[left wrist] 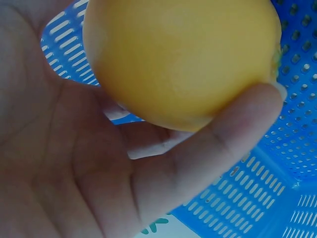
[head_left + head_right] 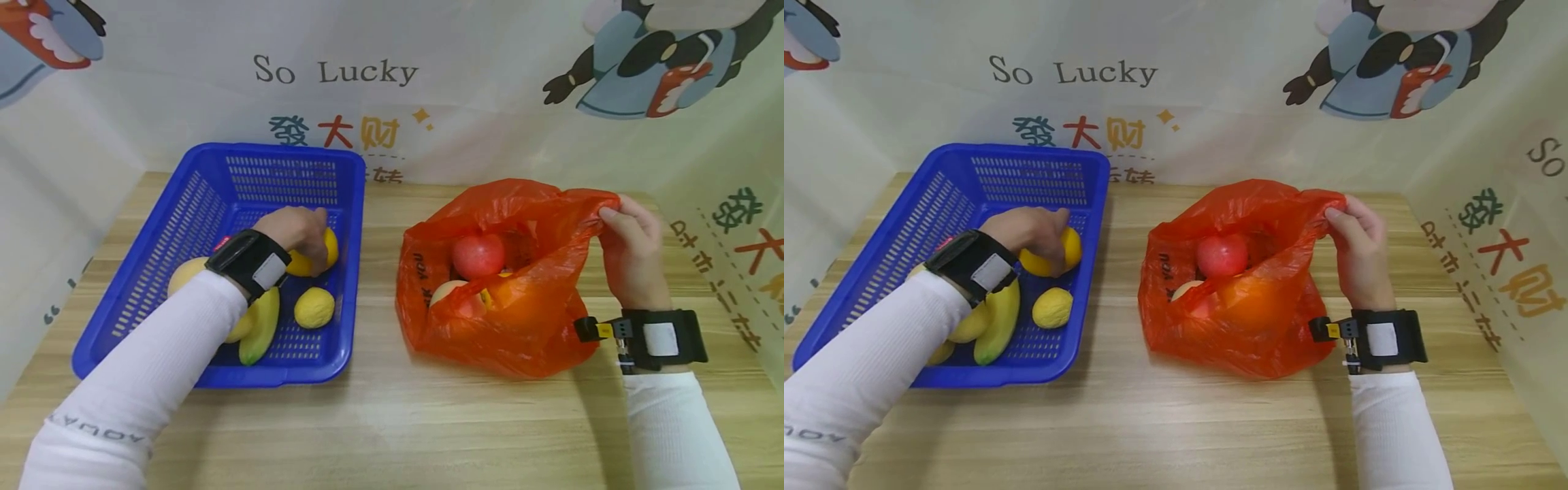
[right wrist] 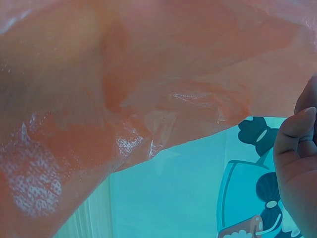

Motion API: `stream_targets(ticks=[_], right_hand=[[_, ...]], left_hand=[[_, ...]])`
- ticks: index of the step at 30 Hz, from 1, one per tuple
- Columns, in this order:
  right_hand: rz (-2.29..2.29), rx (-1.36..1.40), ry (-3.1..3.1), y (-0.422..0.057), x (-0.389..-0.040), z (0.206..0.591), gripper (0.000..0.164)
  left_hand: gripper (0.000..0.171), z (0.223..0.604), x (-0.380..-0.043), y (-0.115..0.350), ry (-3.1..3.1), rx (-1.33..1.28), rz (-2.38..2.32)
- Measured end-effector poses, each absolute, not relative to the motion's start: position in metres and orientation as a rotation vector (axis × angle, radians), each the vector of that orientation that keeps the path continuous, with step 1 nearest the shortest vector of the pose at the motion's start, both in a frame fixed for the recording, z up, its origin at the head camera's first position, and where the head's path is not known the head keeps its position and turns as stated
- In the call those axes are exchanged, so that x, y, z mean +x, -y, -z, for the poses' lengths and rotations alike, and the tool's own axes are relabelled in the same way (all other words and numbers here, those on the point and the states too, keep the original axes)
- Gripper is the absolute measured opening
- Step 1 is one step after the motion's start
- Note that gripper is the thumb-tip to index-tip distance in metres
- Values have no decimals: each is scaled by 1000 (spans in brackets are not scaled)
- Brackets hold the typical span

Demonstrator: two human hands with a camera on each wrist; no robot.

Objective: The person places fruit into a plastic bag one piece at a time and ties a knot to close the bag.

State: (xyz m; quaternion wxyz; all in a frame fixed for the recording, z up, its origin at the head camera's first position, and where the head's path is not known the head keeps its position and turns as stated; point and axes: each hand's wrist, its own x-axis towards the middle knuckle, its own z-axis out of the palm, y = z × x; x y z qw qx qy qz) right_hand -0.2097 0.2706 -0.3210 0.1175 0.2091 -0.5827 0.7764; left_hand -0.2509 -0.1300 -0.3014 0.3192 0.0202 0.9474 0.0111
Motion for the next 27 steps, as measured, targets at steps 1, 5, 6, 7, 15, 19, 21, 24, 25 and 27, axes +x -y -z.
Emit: stream_targets(ticks=[1, 5, 6, 7, 15, 19, 21, 24, 25, 27], right_hand=[[-2269, 609, 1711, -270, -210, 321, 24], [-2230, 571, 1744, -269, -209, 321, 24], [-2229, 570, 1746, -269, -209, 321, 25], [-2220, 558, 1748, -269, -209, 321, 24], [-2252, 600, 1726, -271, -209, 321, 25], [-2256, 596, 1728, -271, -209, 321, 24], [-2253, 586, 1725, -271, -209, 322, 23], [-2256, 591, 1709, -271, -210, 321, 24], [-2260, 596, 1702, -271, -210, 320, 24], [-2264, 604, 1694, -272, -210, 320, 24]], left_hand=[[75, 301, -251, 130, -2489, 51, -29], [78, 302, -251, 132, -2488, 44, -40], [78, 302, -251, 132, -2489, 44, -46], [79, 302, -250, 132, -2492, 43, -52], [69, 304, -249, 138, -2528, 20, -152], [65, 302, -246, 142, -2574, 3, -221], [66, 297, -245, 145, -2610, 3, -240], [68, 283, -244, 148, -2671, 14, -260], [71, 278, -244, 149, -2688, 14, -265], [74, 267, -245, 149, -2727, 23, -277]])
